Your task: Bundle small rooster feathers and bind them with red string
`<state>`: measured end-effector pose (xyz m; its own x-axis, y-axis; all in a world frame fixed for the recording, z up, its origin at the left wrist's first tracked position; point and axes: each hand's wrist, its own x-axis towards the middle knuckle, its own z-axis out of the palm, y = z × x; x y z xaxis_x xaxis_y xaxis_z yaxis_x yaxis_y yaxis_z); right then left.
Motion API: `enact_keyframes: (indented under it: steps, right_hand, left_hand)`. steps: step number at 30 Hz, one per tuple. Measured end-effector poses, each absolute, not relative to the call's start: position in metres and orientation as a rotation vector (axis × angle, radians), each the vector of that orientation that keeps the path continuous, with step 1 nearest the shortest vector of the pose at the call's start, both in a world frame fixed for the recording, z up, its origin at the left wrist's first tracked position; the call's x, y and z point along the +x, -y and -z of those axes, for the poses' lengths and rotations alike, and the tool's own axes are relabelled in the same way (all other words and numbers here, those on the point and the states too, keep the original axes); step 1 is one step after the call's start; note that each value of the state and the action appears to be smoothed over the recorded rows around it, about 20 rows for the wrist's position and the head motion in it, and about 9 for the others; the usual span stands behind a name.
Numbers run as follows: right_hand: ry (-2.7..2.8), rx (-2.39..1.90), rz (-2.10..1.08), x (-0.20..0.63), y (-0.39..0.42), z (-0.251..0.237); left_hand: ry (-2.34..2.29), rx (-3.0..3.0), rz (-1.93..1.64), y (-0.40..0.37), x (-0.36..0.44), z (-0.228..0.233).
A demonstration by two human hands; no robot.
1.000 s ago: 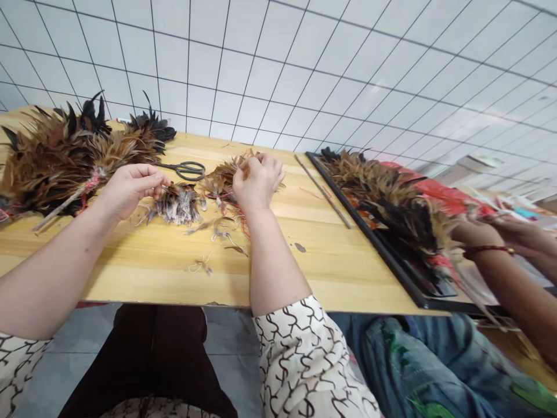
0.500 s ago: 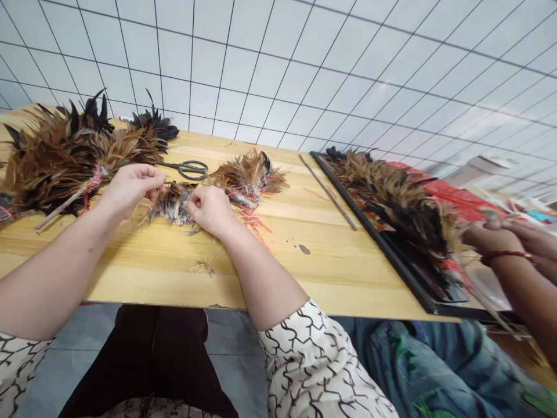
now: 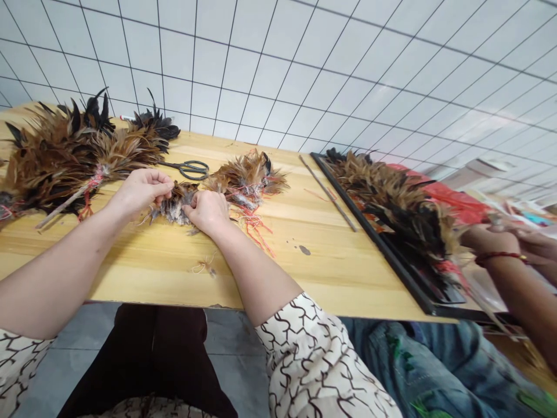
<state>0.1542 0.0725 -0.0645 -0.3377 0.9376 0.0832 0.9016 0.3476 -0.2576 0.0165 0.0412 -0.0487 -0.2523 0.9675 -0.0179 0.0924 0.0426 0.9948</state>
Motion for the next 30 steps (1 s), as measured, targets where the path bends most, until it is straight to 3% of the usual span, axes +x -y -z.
enact_keyframes:
  steps: [6, 17, 30]
  right_hand:
    - [2.332, -1.659, -0.408, 0.155, -0.076, 0.065]
    - [1.543, -1.204, -1.281, 0.166, -0.077, 0.064]
    - [1.417, -1.047, -1.402, 0.162, -0.075, 0.063]
  left_hand:
    - [-1.477, 1.137, -1.309, -0.04, 0.018, 0.048]
    - [-1.436, 1.164, -1.262, -0.037, 0.02, 0.048]
    - [-1.444, 1.223, -1.235, -0.036, 0.025, 0.052]
